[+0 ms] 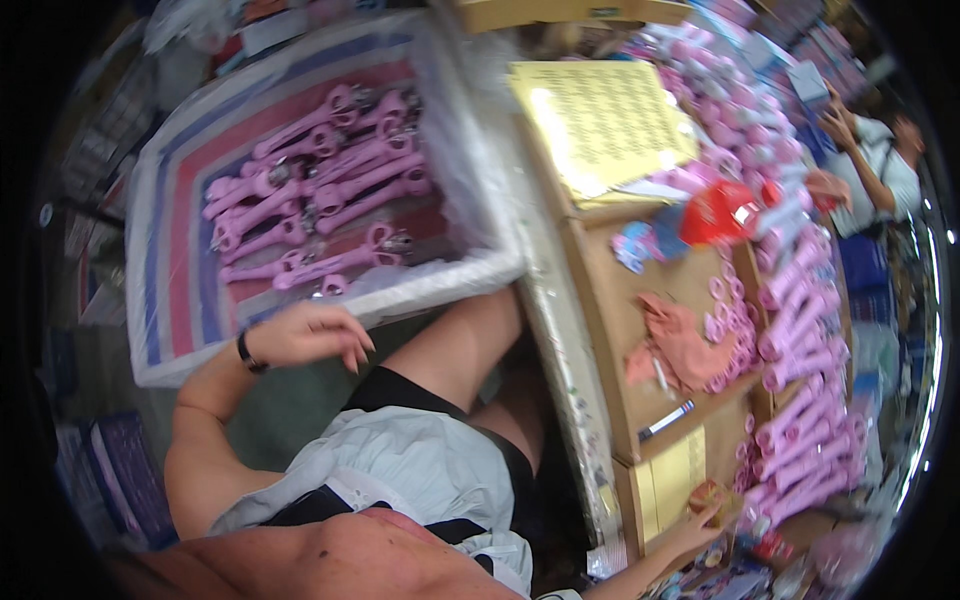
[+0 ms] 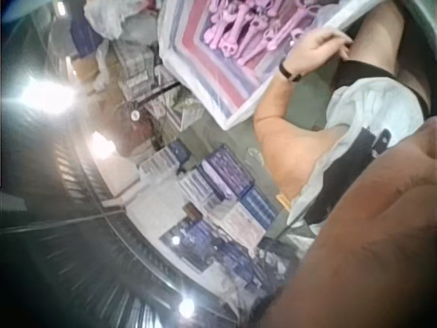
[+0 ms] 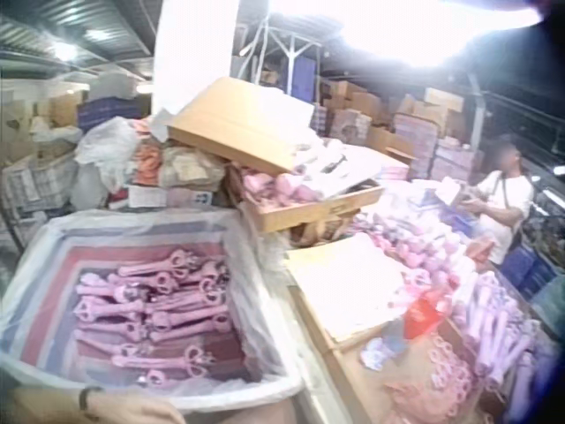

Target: The person assembles pink bubble-making wands by wiping the head with a cloth, inserting a small metal piece, and attaching a silver crown-shaped cap. They handle each wand one at a time, inspecting and adjusting components before placing the finished wands into a bin.

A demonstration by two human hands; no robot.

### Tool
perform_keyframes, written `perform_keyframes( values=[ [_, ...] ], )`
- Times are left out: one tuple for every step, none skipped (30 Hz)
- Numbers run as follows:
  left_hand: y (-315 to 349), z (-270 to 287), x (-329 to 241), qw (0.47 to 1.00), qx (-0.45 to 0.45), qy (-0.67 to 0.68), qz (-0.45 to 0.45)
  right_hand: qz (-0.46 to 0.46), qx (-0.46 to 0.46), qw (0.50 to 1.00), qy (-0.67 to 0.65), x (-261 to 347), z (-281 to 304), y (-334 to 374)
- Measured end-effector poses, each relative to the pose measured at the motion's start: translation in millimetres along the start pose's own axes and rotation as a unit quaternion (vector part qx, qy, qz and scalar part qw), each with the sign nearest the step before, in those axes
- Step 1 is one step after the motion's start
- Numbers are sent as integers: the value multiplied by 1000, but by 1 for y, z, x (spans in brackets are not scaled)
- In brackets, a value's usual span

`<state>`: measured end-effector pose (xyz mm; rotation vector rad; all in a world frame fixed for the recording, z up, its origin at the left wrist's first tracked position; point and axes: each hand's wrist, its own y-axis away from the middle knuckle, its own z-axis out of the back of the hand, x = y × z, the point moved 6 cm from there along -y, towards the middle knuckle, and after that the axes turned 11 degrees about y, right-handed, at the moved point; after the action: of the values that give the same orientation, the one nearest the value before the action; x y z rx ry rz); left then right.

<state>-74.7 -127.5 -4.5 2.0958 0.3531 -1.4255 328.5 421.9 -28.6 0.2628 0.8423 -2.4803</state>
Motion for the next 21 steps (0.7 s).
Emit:
perform_keyframes(
  values=[
    [10, 31, -8, 998, -44, -31, -27, -44, 17, 999, -3, -9, -8, 6],
    [11, 63, -7, 994, -80, -65, -25, -92, 32, 995, -2, -16, -14, 9],
    [8, 96, -4, 988, -103, -101, -53, -141, 45, 989, 1, -23, -18, 12],
    [-1, 131, 16, 980, -146, -134, -8, -192, 58, 980, 6, -30, -18, 14],
    [-14, 162, 38, 970, -171, -172, -16, -243, 69, 967, 12, -35, -16, 14],
    [-23, 196, 68, 943, -175, -280, 39, -242, 62, 968, 16, -35, -6, 12],
    [-30, 229, 99, 903, -167, -389, 77, -241, 54, 969, 21, -33, 3, 7],
    [-37, 258, 135, 863, -143, -465, 139, -190, 29, 981, 23, -27, 21, 5],
    [-41, 289, 172, 803, -119, -540, 222, -142, 6, 989, 28, -23, 42, 8],
    [-42, 311, 209, 767, -58, -569, 291, -113, 22, 992, 46, -19, 55, 8],
    [-40, 333, 241, 707, 6, -598, 377, -88, 38, 993, 68, -17, 69, 9],
    [-38, 350, 260, 712, -10, -581, 395, -30, -40, 995, 89, -6, 91, 14],
    [-35, 362, 274, 721, -54, -553, 414, -47, 15, 993, 110, -7, 99, 18],
    [-36, 364, 287, 686, -8, -587, 430, -37, 34, 992, 113, -3, 110, 21],
    [-34, 367, 293, 706, -42, -547, 448, -59, 50, 990, 121, -1, 119, 21],
    [-35, 360, 290, 710, -87, -572, 401, -76, 45, 989, 122, 5, 127, 21],
    [-31, 357, 295, 693, -93, -541, 467, -102, 76, 989, 76, 10, 132, 19],
    [-31, 348, 288, 702, -148, -547, 432, -112, 66, 990, 44, 21, 136, 15],
    [-29, 337, 279, 703, -209, -558, 389, -98, 27, 995, -4, 37, 144, 9],
    [-30, 328, 275, 683, -169, -590, 396, -55, 14, 998, -28, 57, 147, -1],
    [-30, 317, 266, 672, -150, -630, 360, -27, 8, 998, -52, 76, 149, -11]
  ],
)
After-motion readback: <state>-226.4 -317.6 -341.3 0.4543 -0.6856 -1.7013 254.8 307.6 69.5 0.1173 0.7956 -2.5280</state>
